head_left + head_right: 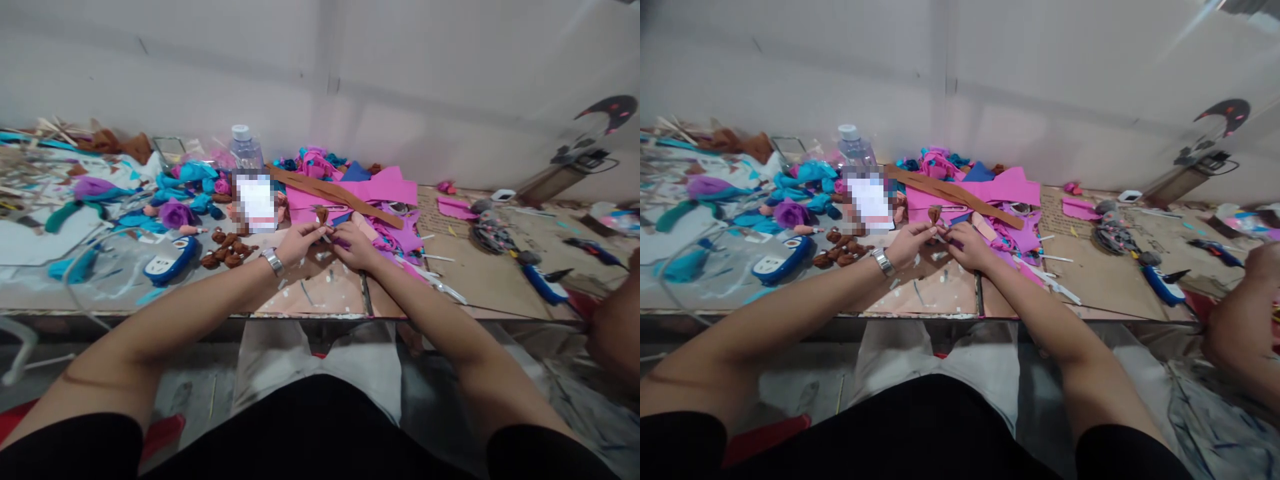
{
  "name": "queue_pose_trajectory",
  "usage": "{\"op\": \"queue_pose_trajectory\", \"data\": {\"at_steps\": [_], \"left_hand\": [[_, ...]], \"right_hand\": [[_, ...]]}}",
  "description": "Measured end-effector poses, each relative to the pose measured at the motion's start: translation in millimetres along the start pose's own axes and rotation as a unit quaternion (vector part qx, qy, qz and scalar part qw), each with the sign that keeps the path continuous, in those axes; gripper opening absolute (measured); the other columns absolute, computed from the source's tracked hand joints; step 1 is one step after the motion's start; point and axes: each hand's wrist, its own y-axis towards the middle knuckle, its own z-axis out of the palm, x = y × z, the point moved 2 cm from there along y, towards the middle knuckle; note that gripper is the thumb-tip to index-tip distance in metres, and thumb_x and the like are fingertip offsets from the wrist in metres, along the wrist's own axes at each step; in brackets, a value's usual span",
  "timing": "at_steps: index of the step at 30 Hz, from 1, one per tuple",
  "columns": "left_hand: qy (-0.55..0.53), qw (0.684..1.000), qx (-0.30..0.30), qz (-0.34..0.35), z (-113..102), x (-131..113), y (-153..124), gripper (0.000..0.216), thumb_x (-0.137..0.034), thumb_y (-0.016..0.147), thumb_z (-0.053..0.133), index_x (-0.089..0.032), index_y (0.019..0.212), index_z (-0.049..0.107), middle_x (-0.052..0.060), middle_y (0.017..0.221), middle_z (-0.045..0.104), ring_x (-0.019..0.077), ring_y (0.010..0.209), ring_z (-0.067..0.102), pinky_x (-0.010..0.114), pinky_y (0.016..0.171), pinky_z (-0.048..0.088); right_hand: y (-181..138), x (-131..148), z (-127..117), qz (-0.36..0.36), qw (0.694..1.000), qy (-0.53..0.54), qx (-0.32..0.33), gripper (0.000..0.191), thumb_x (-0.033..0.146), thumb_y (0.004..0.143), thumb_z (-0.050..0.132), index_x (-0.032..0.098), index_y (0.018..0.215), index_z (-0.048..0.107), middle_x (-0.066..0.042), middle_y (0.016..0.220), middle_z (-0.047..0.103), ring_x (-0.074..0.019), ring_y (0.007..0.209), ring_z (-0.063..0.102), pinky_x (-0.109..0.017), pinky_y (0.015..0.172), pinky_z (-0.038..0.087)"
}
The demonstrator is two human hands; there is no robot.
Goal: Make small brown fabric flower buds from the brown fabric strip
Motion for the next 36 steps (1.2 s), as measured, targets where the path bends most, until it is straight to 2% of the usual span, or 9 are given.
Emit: {"op": "queue_pose_trajectory", "data": {"at_steps": [3, 7, 10, 13, 19, 24, 29, 33, 36], "left_hand": [[-0.032, 0.999, 0.001, -0.004, 1.4, -2.2, -0.7, 0.037, -0.052, 0.077, 0.084, -0.016, 0.085, 0.079, 0.007, 0.091, 0.078, 0.0174, 0.084, 0.068, 0.031, 0.086, 0.056], [-0.118, 0.992, 0.014, -0.039, 3.8, -11.1, -2.8, 0.030, -0.046, 0.081, 0.072, -0.020, 0.070, 0.062, 0.005, 0.078, 0.068, 0.0185, 0.079, 0.068, 0.035, 0.084, 0.059], [-0.151, 0.986, 0.035, -0.063, 4.8, -17.0, -4.5, 0.033, -0.044, 0.083, 0.068, -0.022, 0.065, 0.051, 0.004, 0.071, 0.059, 0.0179, 0.073, 0.064, 0.036, 0.079, 0.059], [-0.160, 0.984, 0.037, -0.066, 4.3, -18.8, -5.2, 0.033, -0.043, 0.081, 0.071, -0.021, 0.066, 0.052, 0.003, 0.071, 0.059, 0.0160, 0.070, 0.062, 0.033, 0.072, 0.056], [-0.126, 0.990, 0.027, -0.061, 3.5, -12.3, -3.2, 0.035, -0.048, 0.079, 0.075, -0.019, 0.073, 0.056, 0.003, 0.080, 0.065, 0.0136, 0.071, 0.063, 0.027, 0.068, 0.053], [-0.145, 0.988, 0.007, -0.049, 4.8, -7.6, -0.8, 0.032, -0.041, 0.081, 0.076, -0.018, 0.073, 0.055, 0.004, 0.082, 0.066, 0.0131, 0.071, 0.063, 0.027, 0.069, 0.056], [-0.217, 0.974, -0.013, -0.060, 6.2, -8.0, -0.4, 0.028, -0.036, 0.086, 0.076, -0.017, 0.075, 0.059, 0.003, 0.078, 0.064, 0.0140, 0.072, 0.065, 0.025, 0.065, 0.057], [-0.244, 0.966, -0.028, -0.078, 5.0, -4.8, 1.6, 0.027, -0.034, 0.088, 0.075, -0.017, 0.074, 0.059, 0.002, 0.077, 0.065, 0.0132, 0.067, 0.065, 0.025, 0.066, 0.058], [-0.253, 0.964, -0.027, -0.080, 5.5, -1.9, 2.2, 0.027, -0.032, 0.089, 0.076, -0.016, 0.075, 0.059, 0.001, 0.076, 0.066, 0.0120, 0.064, 0.065, 0.025, 0.066, 0.058]], "right_hand": [[-1.8, -3.2, -3.1, 0.018, 0.999, 0.020, -0.037, 0.023, 0.043, 0.100, 0.063, 0.024, 0.110, 0.074, -0.014, 0.122, 0.072, -0.0325, 0.120, 0.065, -0.056, 0.111, 0.050], [-3.4, -7.6, -7.5, 0.078, 0.990, 0.051, -0.104, 0.049, 0.055, 0.099, 0.066, 0.024, 0.136, 0.065, -0.017, 0.139, 0.067, -0.0352, 0.131, 0.062, -0.056, 0.112, 0.054], [-5.0, -11.2, -4.8, 0.087, 0.991, 0.093, -0.050, 0.082, 0.065, 0.093, 0.074, 0.021, 0.158, 0.050, -0.021, 0.159, 0.057, -0.0375, 0.143, 0.059, -0.057, 0.119, 0.051], [-6.3, -14.5, 0.3, 0.069, 0.992, 0.101, 0.017, 0.119, 0.068, 0.073, 0.092, 0.018, 0.168, 0.040, -0.024, 0.169, 0.049, -0.0426, 0.155, 0.050, -0.059, 0.130, 0.042], [-4.6, -16.8, -1.6, 0.066, 0.995, 0.075, -0.023, 0.090, 0.054, 0.080, 0.090, 0.020, 0.157, 0.057, -0.020, 0.147, 0.068, -0.0384, 0.133, 0.066, -0.057, 0.117, 0.053], [-4.6, -14.6, -4.9, 0.058, 0.994, 0.090, -0.022, 0.101, 0.071, 0.070, 0.094, 0.022, 0.152, 0.062, -0.017, 0.134, 0.073, -0.0352, 0.119, 0.069, -0.053, 0.106, 0.058], [-6.5, -14.0, -0.5, 0.046, 0.997, 0.056, -0.015, 0.103, 0.073, 0.079, 0.087, 0.020, 0.161, 0.055, -0.015, 0.125, 0.071, -0.0318, 0.106, 0.068, -0.051, 0.099, 0.060], [-6.8, -6.3, -1.9, 0.022, 0.998, 0.052, -0.038, 0.083, 0.062, 0.092, 0.080, 0.022, 0.160, 0.056, -0.011, 0.113, 0.072, -0.0259, 0.093, 0.066, -0.045, 0.093, 0.060], [-6.3, 1.7, -3.4, 0.000, 0.997, 0.061, -0.049, 0.087, 0.067, 0.088, 0.082, 0.021, 0.159, 0.058, -0.011, 0.111, 0.072, -0.0261, 0.093, 0.066, -0.044, 0.091, 0.060]]}}
